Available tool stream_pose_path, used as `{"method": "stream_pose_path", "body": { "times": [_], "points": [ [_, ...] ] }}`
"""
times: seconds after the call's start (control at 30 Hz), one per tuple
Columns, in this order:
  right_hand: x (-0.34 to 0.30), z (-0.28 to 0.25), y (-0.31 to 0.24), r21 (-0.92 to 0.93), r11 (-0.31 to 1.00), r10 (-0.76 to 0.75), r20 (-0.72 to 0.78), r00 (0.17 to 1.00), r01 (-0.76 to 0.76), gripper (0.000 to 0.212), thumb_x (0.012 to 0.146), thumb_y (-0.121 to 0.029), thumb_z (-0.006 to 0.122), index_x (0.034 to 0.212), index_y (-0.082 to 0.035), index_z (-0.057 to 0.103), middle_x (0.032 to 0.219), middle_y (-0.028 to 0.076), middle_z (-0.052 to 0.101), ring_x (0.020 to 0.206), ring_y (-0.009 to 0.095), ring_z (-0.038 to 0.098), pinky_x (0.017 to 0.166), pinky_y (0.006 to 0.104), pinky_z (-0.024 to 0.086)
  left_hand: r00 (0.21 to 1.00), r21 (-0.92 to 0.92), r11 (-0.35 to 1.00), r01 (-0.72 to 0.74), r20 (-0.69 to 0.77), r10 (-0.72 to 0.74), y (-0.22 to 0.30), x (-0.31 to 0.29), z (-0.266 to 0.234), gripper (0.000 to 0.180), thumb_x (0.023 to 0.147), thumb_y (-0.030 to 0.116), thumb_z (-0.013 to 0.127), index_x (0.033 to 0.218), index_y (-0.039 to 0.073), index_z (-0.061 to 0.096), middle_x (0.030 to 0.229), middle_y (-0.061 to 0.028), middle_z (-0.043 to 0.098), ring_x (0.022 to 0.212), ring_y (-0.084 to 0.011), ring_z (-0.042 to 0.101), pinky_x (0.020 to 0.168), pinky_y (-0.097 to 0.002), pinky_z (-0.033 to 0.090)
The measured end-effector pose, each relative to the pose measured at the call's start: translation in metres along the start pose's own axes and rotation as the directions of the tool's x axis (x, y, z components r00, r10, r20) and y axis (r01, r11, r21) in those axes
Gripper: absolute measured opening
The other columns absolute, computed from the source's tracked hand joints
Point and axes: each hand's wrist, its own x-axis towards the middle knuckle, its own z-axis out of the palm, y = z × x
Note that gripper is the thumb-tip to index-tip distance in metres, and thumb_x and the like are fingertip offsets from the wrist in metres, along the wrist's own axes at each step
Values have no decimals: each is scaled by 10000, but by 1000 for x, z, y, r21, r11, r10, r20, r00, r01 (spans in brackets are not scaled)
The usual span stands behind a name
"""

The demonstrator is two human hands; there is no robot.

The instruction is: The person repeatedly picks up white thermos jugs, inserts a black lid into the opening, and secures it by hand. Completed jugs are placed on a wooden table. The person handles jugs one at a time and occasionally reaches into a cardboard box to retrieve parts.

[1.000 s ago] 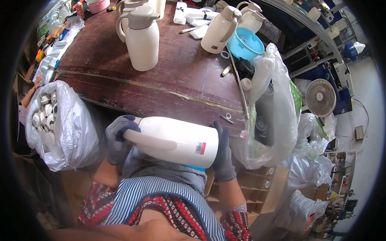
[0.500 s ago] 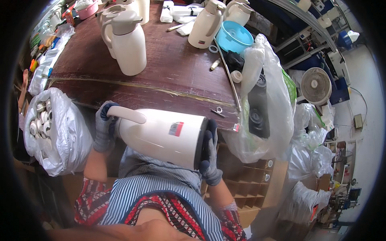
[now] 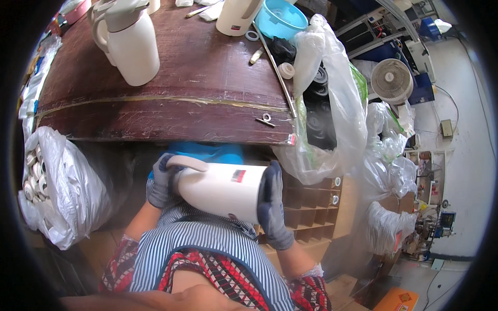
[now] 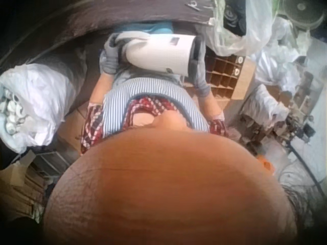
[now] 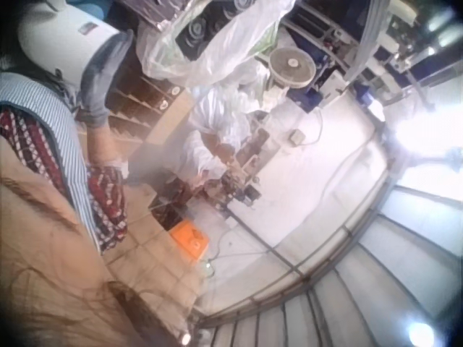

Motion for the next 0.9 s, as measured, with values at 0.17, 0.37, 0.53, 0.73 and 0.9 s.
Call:
{"method": "stream_pose_path", "body": {
  "times": [0.17, 0.37, 0.53, 0.73, 0.9],
  "points": [
    [-21, 8, 26, 624, 702, 432, 11, 902, -344, 649, 1150, -353, 342, 1669, -37, 117, 1699, 151, 261, 1534, 229, 311, 1265, 361, 272, 995, 179, 979, -97, 56, 89, 24, -8, 11, 197, 816, -11, 754, 1003, 6, 694, 880, -60, 682, 823, -161, 644, 782, -291, 531],
    [22, -16, -28, 11, 995, -102, 25, 994, 102, 850, 1072, -618, 334, 1634, 15, 259, 1704, 207, 242, 1589, 351, 199, 1282, 452, 153, 993, 91, 994, -66, 102, 56, 32, 8, -5, 242, 799, -95, 685, 1014, 16, 692, 908, -47, 678, 842, -155, 643, 805, -275, 525],
    [32, -5, -41, 616, 774, 168, 22, 986, -146, 906, 1031, -655, 446, 1640, -18, 237, 1686, 147, 288, 1550, 297, 287, 1269, 441, 226, 993, 30, 994, -109, 59, 107, 34, 16, -12, 295, 725, -89, 734, 1001, 10, 703, 919, -27, 670, 854, -139, 638, 814, -279, 520],
    [48, -7, -33, 770, 635, 85, 12, 996, -64, 673, 1098, -383, 498, 1592, 39, 323, 1545, 200, 502, 1397, 301, 515, 1210, 438, 355, 976, -31, 978, -207, 55, 209, 60, 48, -54, 324, 846, 301, 851, 940, 23, 712, 896, -50, 686, 829, -157, 663, 748, -300, 528],
    [107, -15, -37, 324, 942, 10, 235, 972, -88, 664, 1032, -370, 622, 1576, -53, 409, 1496, 175, 562, 1380, 310, 533, 1166, 441, 402, 985, -430, 895, 117, 166, -49, 15, 30, -68, 451, 877, 474, 792, 1081, 101, 642, 970, 6, 662, 902, -126, 645, 820, -336, 575]
  ]
}}
